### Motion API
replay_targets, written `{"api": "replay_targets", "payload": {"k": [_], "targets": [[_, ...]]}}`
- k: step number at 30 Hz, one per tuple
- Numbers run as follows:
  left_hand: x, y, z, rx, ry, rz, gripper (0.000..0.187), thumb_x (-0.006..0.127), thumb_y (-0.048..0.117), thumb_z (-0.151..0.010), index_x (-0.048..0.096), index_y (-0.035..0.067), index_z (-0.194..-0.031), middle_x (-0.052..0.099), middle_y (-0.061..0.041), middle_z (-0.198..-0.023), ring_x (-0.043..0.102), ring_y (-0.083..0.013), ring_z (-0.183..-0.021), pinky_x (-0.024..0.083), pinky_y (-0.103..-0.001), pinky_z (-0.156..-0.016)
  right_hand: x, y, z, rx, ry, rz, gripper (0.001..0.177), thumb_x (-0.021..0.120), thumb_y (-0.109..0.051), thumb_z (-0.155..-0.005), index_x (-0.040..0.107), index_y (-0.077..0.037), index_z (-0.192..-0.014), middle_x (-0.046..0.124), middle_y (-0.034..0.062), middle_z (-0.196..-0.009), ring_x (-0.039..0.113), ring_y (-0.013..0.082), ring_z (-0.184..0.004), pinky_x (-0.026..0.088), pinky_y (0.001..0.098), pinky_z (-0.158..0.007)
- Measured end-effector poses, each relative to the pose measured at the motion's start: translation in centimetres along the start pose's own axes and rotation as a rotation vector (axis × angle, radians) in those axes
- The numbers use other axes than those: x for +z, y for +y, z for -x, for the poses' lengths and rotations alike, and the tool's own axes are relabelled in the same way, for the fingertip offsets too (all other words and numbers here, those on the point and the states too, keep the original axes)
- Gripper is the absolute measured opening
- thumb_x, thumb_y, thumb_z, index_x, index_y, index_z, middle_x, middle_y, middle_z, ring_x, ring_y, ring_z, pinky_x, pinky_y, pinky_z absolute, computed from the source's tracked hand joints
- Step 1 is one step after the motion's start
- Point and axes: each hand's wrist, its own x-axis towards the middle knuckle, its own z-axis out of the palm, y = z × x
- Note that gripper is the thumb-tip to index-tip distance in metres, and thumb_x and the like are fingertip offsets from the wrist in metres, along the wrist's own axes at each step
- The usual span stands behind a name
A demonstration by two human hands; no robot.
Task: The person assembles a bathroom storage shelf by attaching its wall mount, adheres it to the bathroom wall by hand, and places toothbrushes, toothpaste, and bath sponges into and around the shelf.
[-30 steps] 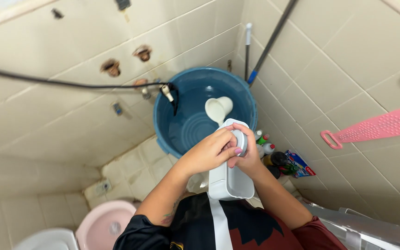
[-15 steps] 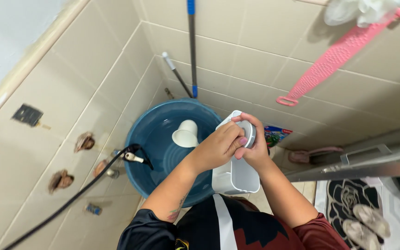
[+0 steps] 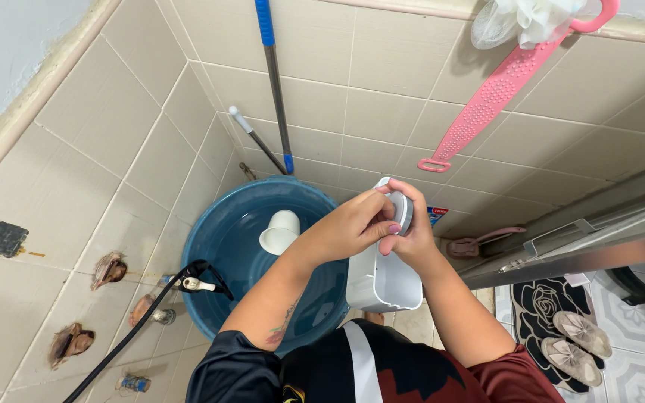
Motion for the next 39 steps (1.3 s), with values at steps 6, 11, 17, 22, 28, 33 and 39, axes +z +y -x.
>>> {"api": "replay_targets", "payload": {"k": [6, 11, 17, 22, 28, 33, 39], "targets": [[2.1, -1.2, -0.2, 0.011, 0.03, -0.032, 0.025, 0.066, 0.027, -0.102, 0.056, 0.004, -0.101, 0.058, -0.01, -0.095, 0.059, -0.0263, -0.087, 0.05, -0.038, -0.081, -1.5, 1.1, 0.3, -0.016, -0.011, -0.096, 0.111, 0.083, -0.061, -0.064, 0.037, -0.013, -0.152, 0.051, 0.0102, -0.146, 0.057, 0.0255, -0.133, 0.051, 0.0405, -0.113], [3.8, -2.0, 0.0, -0.011, 0.058, -0.055, 0.025, 0.063, 0.027, -0.103, 0.056, 0.004, -0.102, 0.057, -0.011, -0.096, 0.058, -0.0271, -0.086, 0.049, -0.038, -0.08, -2.5, 2.0, 1.0, -0.006, -0.005, -0.094, 0.113, 0.084, -0.063, -0.061, 0.039, -0.012, -0.151, 0.054, 0.0098, -0.143, 0.057, 0.0254, -0.131, 0.051, 0.0406, -0.111], [5.1, -2.8, 0.5, -0.01, 0.078, -0.02, 0.019, 0.06, 0.022, -0.105, 0.055, 0.003, -0.103, 0.055, -0.011, -0.094, 0.056, -0.0271, -0.084, 0.048, -0.038, -0.079, -3.2, 2.7, 1.5, -0.039, 0.002, 0.011, 0.114, 0.08, -0.068, -0.06, 0.041, -0.011, -0.151, 0.054, 0.0085, -0.144, 0.054, 0.0247, -0.134, 0.046, 0.0409, -0.116], [5.7, -2.2, 0.2, 0.102, 0.137, -0.225, 0.014, 0.062, 0.013, -0.105, 0.053, 0.003, -0.101, 0.055, -0.011, -0.095, 0.058, -0.03, -0.09, 0.049, -0.04, -0.082, -3.5, 2.6, 1.4, -0.027, -0.011, -0.006, 0.115, 0.08, -0.068, -0.061, 0.039, -0.011, -0.152, 0.055, 0.0084, -0.143, 0.055, 0.0242, -0.134, 0.047, 0.0411, -0.115], [4.1, 0.1, -0.8, 0.267, 0.083, -0.442, 0.018, 0.067, 0.011, -0.09, 0.057, 0.003, -0.103, 0.059, -0.011, -0.101, 0.06, -0.0324, -0.096, 0.05, -0.041, -0.083, -4.1, 1.9, 0.8, -0.006, -0.045, -0.03, 0.117, 0.081, -0.069, -0.06, 0.037, -0.013, -0.153, 0.054, 0.0091, -0.143, 0.054, 0.0245, -0.133, 0.048, 0.0409, -0.112], [3.3, 0.6, -2.2, 0.321, 0.003, -0.363, 0.013, 0.065, 0.009, -0.096, 0.057, 0.002, -0.103, 0.058, -0.012, -0.1, 0.059, -0.0328, -0.097, 0.051, -0.042, -0.088, -4.9, 0.9, -0.1, -0.117, -0.072, 0.133, 0.114, 0.077, -0.068, -0.062, 0.038, -0.015, -0.155, 0.057, 0.0096, -0.144, 0.056, 0.0254, -0.137, 0.046, 0.0421, -0.12], [4.2, -0.3, -2.5, 0.32, 0.064, -0.273, 0.01, 0.063, 0.009, -0.098, 0.056, 0.004, -0.101, 0.057, -0.012, -0.095, 0.059, -0.0318, -0.091, 0.05, -0.043, -0.084, -5.0, -0.3, -0.5, -0.089, -0.123, -0.006, 0.117, 0.081, -0.067, -0.058, 0.037, -0.014, -0.153, 0.055, 0.0114, -0.144, 0.056, 0.0267, -0.135, 0.049, 0.0432, -0.116]]}}
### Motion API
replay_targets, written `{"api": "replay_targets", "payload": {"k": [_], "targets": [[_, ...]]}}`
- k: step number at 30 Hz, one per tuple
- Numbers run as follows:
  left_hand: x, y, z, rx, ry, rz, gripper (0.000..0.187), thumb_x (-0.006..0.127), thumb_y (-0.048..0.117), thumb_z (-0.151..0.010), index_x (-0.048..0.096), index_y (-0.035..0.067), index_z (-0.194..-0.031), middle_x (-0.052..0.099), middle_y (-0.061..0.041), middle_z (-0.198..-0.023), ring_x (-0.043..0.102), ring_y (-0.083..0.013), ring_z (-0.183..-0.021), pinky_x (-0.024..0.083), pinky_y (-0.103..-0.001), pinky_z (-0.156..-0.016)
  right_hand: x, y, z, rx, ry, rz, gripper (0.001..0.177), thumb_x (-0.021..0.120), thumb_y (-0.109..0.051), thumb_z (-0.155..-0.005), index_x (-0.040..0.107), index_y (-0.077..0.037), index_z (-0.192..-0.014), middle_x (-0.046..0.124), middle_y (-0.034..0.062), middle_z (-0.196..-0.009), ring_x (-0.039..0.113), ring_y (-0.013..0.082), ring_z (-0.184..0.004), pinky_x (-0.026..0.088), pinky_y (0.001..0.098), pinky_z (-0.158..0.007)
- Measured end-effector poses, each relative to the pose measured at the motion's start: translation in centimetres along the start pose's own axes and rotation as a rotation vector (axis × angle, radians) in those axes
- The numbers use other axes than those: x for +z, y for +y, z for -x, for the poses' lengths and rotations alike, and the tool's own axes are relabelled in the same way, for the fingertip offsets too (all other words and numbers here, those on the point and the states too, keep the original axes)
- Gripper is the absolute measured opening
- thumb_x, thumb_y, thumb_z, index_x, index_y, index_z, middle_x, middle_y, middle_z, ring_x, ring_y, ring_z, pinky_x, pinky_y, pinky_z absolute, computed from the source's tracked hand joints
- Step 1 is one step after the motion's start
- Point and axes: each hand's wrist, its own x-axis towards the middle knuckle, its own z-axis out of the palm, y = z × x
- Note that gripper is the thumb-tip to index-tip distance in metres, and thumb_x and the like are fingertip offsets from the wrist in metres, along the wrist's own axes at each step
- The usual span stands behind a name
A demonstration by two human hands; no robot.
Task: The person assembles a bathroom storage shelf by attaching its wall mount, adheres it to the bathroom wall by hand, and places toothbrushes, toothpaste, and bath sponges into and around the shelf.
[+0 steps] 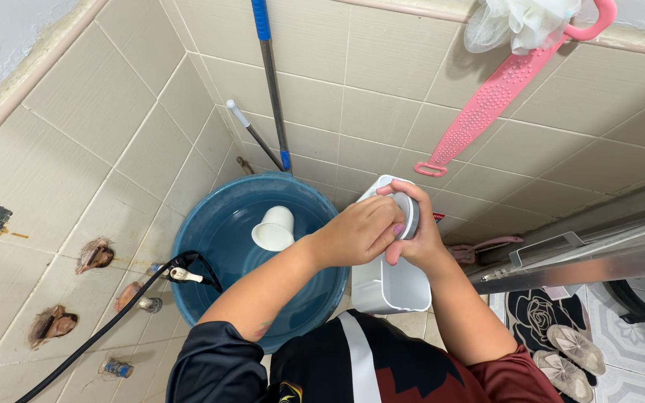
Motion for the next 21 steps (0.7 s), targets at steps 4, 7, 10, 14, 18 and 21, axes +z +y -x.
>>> {"api": "replay_targets", "payload": {"k": [4, 7, 10, 14, 18, 21], "targets": [[0.5, -0.7, 0.6, -0.122, 0.002, 0.118, 0.01, 0.063, 0.011, -0.095, 0.055, 0.005, -0.097, 0.057, -0.011, -0.088, 0.059, -0.0298, -0.082, 0.049, -0.042, -0.077, 0.2, 0.5, 0.4, 0.041, -0.021, -0.111, 0.119, 0.085, -0.064, -0.056, 0.038, -0.014, -0.152, 0.055, 0.0128, -0.142, 0.059, 0.0259, -0.13, 0.052, 0.0418, -0.111], [0.7, -0.9, 1.2, -0.234, 0.011, 0.182, 0.01, 0.063, 0.011, -0.092, 0.055, 0.006, -0.095, 0.057, -0.011, -0.085, 0.058, -0.0291, -0.077, 0.049, -0.041, -0.073, 0.4, 1.4, 0.8, 0.063, -0.023, -0.18, 0.118, 0.087, -0.061, -0.056, 0.038, -0.013, -0.152, 0.055, 0.0131, -0.143, 0.059, 0.0263, -0.131, 0.053, 0.0416, -0.111], [0.8, -1.1, 1.7, -0.26, 0.083, 0.179, 0.012, 0.064, 0.01, -0.093, 0.054, 0.005, -0.096, 0.058, -0.012, -0.085, 0.058, -0.0296, -0.077, 0.051, -0.04, -0.074, 0.6, 2.3, 1.3, 0.081, -0.005, -0.212, 0.117, 0.087, -0.06, -0.057, 0.039, -0.012, -0.152, 0.053, 0.0122, -0.144, 0.057, 0.0262, -0.133, 0.051, 0.041, -0.113], [1.2, -0.9, 2.5, -0.373, 0.176, 0.141, 0.014, 0.065, 0.007, -0.087, 0.054, 0.004, -0.095, 0.058, -0.014, -0.083, 0.06, -0.0307, -0.074, 0.051, -0.04, -0.067, 0.8, 2.8, 1.8, 0.118, 0.018, -0.275, 0.116, 0.088, -0.058, -0.058, 0.039, -0.013, -0.152, 0.053, 0.0109, -0.144, 0.057, 0.0254, -0.132, 0.051, 0.0402, -0.113], [2.6, -1.2, 3.0, -0.413, 0.29, 0.016, 0.013, 0.063, 0.006, -0.092, 0.05, 0.004, -0.096, 0.06, -0.016, -0.089, 0.063, -0.034, -0.079, 0.053, -0.041, -0.07, 1.0, 3.4, 2.0, 0.118, -0.003, -0.235, 0.115, 0.088, -0.058, -0.059, 0.039, -0.012, -0.152, 0.054, 0.0112, -0.146, 0.056, 0.0258, -0.134, 0.049, 0.0401, -0.114], [3.6, -1.4, 3.0, -0.421, 0.324, -0.059, 0.015, 0.063, 0.005, -0.094, 0.049, 0.003, -0.099, 0.06, -0.016, -0.092, 0.062, -0.0365, -0.081, 0.053, -0.044, -0.071, 1.0, 3.8, 2.0, 0.102, 0.004, -0.242, 0.114, 0.089, -0.058, -0.06, 0.039, -0.012, -0.152, 0.053, 0.0117, -0.146, 0.056, 0.0263, -0.135, 0.048, 0.0408, -0.114]]}}
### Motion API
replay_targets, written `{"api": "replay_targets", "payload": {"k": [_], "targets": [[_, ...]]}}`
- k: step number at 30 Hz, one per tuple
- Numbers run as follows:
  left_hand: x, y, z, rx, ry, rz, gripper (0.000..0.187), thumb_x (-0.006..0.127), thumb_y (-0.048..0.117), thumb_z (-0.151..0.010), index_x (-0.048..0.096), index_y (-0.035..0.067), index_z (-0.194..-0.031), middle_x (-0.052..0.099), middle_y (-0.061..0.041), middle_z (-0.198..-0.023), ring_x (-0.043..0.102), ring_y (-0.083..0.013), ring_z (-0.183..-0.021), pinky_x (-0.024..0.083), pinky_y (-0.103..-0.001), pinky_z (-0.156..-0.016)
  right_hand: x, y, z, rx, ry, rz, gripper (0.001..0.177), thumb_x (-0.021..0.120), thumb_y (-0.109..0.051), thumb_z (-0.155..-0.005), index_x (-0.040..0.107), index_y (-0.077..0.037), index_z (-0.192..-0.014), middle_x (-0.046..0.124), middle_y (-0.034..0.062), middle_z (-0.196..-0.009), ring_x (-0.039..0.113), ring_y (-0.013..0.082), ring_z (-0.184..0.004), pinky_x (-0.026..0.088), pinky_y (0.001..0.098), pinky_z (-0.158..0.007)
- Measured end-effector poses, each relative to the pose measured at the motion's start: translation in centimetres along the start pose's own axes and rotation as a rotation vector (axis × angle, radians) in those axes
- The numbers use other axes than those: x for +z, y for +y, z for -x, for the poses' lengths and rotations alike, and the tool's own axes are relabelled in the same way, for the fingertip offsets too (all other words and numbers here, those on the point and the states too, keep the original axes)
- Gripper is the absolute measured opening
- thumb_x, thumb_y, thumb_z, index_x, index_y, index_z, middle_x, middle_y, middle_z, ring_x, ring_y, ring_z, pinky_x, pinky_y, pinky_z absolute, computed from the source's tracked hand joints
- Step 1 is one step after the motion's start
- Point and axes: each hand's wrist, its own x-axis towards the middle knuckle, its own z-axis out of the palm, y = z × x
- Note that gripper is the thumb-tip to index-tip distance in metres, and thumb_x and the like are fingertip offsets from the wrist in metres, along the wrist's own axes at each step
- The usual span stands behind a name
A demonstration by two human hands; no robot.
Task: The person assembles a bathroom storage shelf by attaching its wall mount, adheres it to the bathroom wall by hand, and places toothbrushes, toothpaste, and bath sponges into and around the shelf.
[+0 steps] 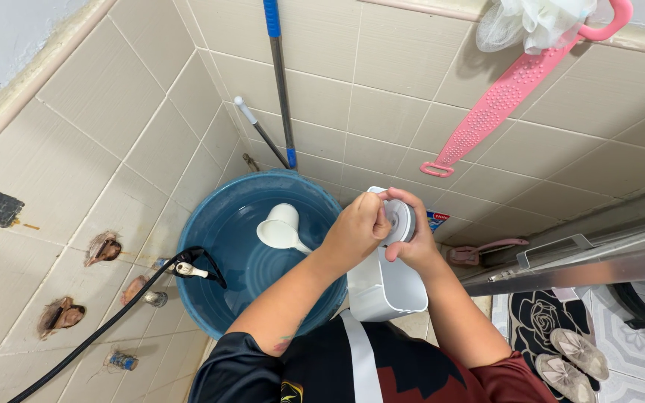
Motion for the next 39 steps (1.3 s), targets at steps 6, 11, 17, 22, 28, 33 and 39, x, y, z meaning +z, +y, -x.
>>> {"api": "replay_targets", "payload": {"k": [6, 11, 17, 22, 28, 33, 39], "targets": [[-0.1, -1.3, -0.1, 0.132, 0.084, -0.193, 0.019, 0.066, 0.004, -0.09, 0.049, 0.003, -0.098, 0.055, -0.016, -0.091, 0.059, -0.0359, -0.083, 0.051, -0.047, -0.071, 0.3, -0.6, -0.6, 0.006, 0.016, 0.014, 0.113, 0.088, -0.057, -0.062, 0.039, -0.014, -0.154, 0.053, 0.0121, -0.146, 0.056, 0.0257, -0.135, 0.049, 0.0394, -0.113], [-2.0, -3.4, -2.3, 0.223, 0.177, -0.569, 0.016, 0.063, -0.001, -0.092, 0.049, 0.006, -0.095, 0.054, -0.013, -0.089, 0.061, -0.032, -0.084, 0.053, -0.042, -0.072, 0.0, -1.5, -1.7, -0.033, -0.031, -0.112, 0.104, 0.089, -0.052, -0.07, 0.036, -0.016, -0.152, 0.051, 0.015, -0.146, 0.07, 0.0275, -0.104, 0.064, 0.0444, -0.087], [-3.7, -2.3, -2.3, -0.448, 0.436, 0.349, 0.013, 0.054, 0.008, -0.099, 0.05, 0.006, -0.111, 0.06, -0.001, -0.09, 0.062, -0.0108, -0.072, 0.053, -0.026, -0.06, -1.8, -0.4, -2.5, -0.044, -0.003, -0.079, 0.096, 0.086, -0.046, -0.078, 0.036, -0.012, -0.152, 0.051, 0.0164, -0.144, 0.071, 0.0267, -0.103, 0.063, 0.0435, -0.087], [-1.0, -5.1, 0.0, -0.405, 0.331, 0.365, 0.021, 0.049, 0.005, -0.104, 0.066, 0.001, -0.116, 0.054, -0.005, -0.099, 0.062, -0.0119, -0.081, 0.056, -0.029, -0.075, -3.2, 1.0, -4.7, -0.058, 0.118, -0.04, 0.085, 0.085, -0.033, -0.087, 0.034, -0.006, -0.149, 0.052, 0.0156, -0.138, 0.07, 0.0235, -0.101, 0.062, 0.041, -0.088], [1.3, -9.9, 0.6, -0.552, 0.493, 1.021, 0.023, 0.041, -0.01, -0.09, 0.057, 0.008, -0.089, 0.061, -0.011, -0.096, 0.069, -0.0164, -0.086, 0.058, -0.028, -0.083, -4.5, 2.3, -8.2, -0.08, 0.278, 0.199, 0.072, 0.085, -0.021, -0.091, 0.037, -0.004, -0.142, 0.051, 0.0141, -0.13, 0.065, 0.0172, -0.096, 0.059, 0.0352, -0.087], [0.3, -11.4, 1.7, -0.303, 0.701, 0.802, 0.023, 0.042, -0.016, -0.079, 0.057, 0.002, -0.077, 0.057, -0.003, -0.105, 0.051, -0.013, -0.071, 0.04, -0.027, -0.061, -4.6, 3.7, -11.3, -0.119, 0.393, 0.402, 0.08, 0.092, -0.026, -0.09, 0.037, -0.004, -0.144, 0.055, 0.0156, -0.125, 0.063, 0.014, -0.101, 0.054, 0.0321, -0.097], [-1.9, -5.8, 2.9, -0.067, 0.506, -0.4, 0.029, 0.067, 0.008, -0.098, 0.065, 0.007, -0.126, 0.063, -0.01, -0.122, 0.07, -0.0295, -0.106, 0.057, -0.035, -0.09, -3.1, 3.1, -14.1, -0.04, 0.52, 0.686, 0.083, 0.092, -0.044, -0.085, 0.041, -0.003, -0.136, 0.051, 0.0175, -0.126, 0.056, 0.0256, -0.114, 0.051, 0.0413, -0.095]]}}
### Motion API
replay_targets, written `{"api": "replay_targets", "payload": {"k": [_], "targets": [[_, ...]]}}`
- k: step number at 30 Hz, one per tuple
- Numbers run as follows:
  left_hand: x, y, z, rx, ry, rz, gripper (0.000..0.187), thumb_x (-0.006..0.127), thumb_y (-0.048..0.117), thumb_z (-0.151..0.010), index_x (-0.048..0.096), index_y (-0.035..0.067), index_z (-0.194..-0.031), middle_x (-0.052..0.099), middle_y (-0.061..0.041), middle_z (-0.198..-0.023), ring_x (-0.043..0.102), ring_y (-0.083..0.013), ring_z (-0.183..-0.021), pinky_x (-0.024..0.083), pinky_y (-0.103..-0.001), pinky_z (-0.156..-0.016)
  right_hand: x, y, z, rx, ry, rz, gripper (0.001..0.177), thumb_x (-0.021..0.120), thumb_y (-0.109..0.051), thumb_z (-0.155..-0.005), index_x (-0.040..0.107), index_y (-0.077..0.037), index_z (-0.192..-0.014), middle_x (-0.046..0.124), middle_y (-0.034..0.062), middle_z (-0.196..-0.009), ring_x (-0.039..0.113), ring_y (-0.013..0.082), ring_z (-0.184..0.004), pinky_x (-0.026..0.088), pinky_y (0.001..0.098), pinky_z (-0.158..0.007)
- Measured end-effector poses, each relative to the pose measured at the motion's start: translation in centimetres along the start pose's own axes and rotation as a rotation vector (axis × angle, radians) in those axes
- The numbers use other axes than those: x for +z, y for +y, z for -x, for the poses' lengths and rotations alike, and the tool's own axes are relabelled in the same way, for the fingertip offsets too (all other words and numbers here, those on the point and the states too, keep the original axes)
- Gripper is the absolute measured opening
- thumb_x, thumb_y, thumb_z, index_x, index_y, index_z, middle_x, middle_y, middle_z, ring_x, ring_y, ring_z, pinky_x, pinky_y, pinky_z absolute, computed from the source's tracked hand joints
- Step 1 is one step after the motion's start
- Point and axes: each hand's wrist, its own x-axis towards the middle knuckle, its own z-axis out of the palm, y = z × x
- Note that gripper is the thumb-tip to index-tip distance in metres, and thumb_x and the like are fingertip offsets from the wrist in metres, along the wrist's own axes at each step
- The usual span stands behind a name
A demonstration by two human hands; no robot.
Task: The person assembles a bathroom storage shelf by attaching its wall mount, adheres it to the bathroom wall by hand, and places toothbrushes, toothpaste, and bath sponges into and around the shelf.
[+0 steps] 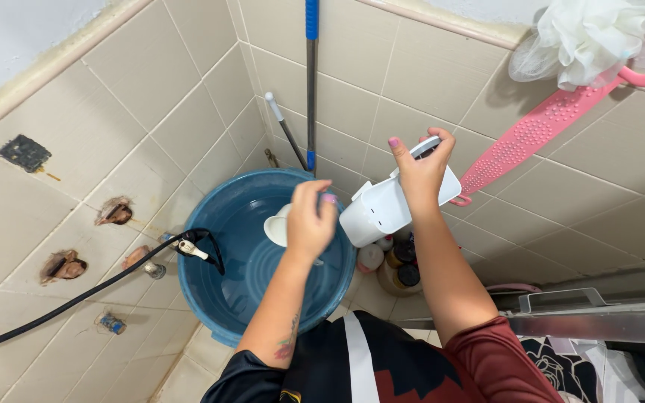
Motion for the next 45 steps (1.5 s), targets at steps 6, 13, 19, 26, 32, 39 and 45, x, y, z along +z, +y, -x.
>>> {"api": "replay_targets", "payload": {"k": [6, 13, 19, 26, 32, 39, 45], "targets": [[-0.1, 3.6, -1.3, -0.037, -0.351, -0.032, 0.13, 0.097, 0.042, -0.052, 0.025, -0.004, -0.15, 0.049, -0.028, -0.143, 0.068, -0.0418, -0.105, 0.06, -0.04, -0.075, 2.3, -1.5, -1.6, 0.062, 0.065, 0.041, 0.083, 0.088, -0.053, -0.086, 0.042, -0.003, -0.134, 0.047, 0.02, -0.133, 0.051, 0.0326, -0.122, 0.045, 0.0449, -0.103], [-1.9, 1.3, -5.7, -0.107, -0.387, 0.123, 0.096, 0.094, 0.031, -0.065, 0.044, 0.005, -0.143, 0.066, -0.019, -0.129, 0.069, -0.0372, -0.113, 0.057, -0.041, -0.089, 3.4, -2.0, -3.6, -0.079, 0.021, 0.103, 0.089, 0.085, -0.052, -0.092, 0.036, 0.002, -0.143, 0.042, 0.0254, -0.142, 0.045, 0.0383, -0.133, 0.041, 0.0486, -0.111], [-3.8, -2.6, -11.4, -0.266, -0.614, 0.346, 0.096, 0.09, 0.027, -0.067, 0.041, 0.009, -0.148, 0.064, -0.018, -0.135, 0.063, -0.0315, -0.128, 0.048, -0.039, -0.106, 0.0, -6.6, -6.3, -0.055, -0.365, -0.028, 0.071, 0.075, -0.027, -0.095, 0.038, -0.005, -0.152, 0.052, 0.018, -0.138, 0.063, 0.0251, -0.112, 0.054, 0.0393, -0.094], [-1.2, -7.1, -18.2, -0.234, -0.744, 0.627, 0.104, 0.087, 0.025, -0.071, 0.033, 0.007, -0.158, 0.051, -0.017, -0.153, 0.044, -0.0284, -0.147, 0.034, -0.039, -0.119, -0.5, -11.4, -13.1, 0.009, -0.381, -0.202, 0.043, 0.071, -0.002, -0.095, 0.059, -0.004, -0.136, 0.06, 0.0093, -0.116, 0.069, 0.0154, -0.096, 0.062, 0.0334, -0.083], [6.9, -12.0, -21.2, -0.095, -0.344, 0.555, 0.09, 0.078, 0.051, -0.099, 0.037, 0.003, -0.162, 0.052, -0.02, -0.157, 0.051, -0.0263, -0.144, 0.044, -0.037, -0.117, 0.2, -13.9, -20.2, -0.119, -0.301, -0.171, 0.042, 0.073, -0.002, -0.095, 0.06, -0.005, -0.135, 0.062, 0.0088, -0.111, 0.071, 0.017, -0.098, 0.063, 0.032, -0.079], [13.3, -6.3, -22.0, -0.754, -0.595, 1.283, 0.084, 0.06, 0.064, -0.09, 0.036, 0.014, -0.153, 0.06, -0.023, -0.14, 0.035, -0.0034, -0.05, 0.028, -0.019, -0.042, 0.3, -15.6, -27.7, -0.156, -0.187, -0.047, 0.043, 0.073, -0.005, -0.095, 0.061, -0.01, -0.136, 0.065, 0.0061, -0.108, 0.073, 0.0184, -0.094, 0.062, 0.0304, -0.074], [17.1, -1.3, -26.3, -0.735, -0.418, 1.439, 0.069, 0.069, 0.051, -0.092, 0.04, 0.01, -0.14, 0.059, -0.021, -0.136, 0.035, -0.0036, -0.05, 0.026, -0.02, -0.041, 2.0, -13.7, -32.2, -0.262, -0.137, 0.002, 0.048, 0.076, -0.005, -0.092, 0.064, -0.013, -0.138, 0.055, 0.0084, -0.113, 0.071, 0.019, -0.097, 0.063, 0.0304, -0.073]]}}
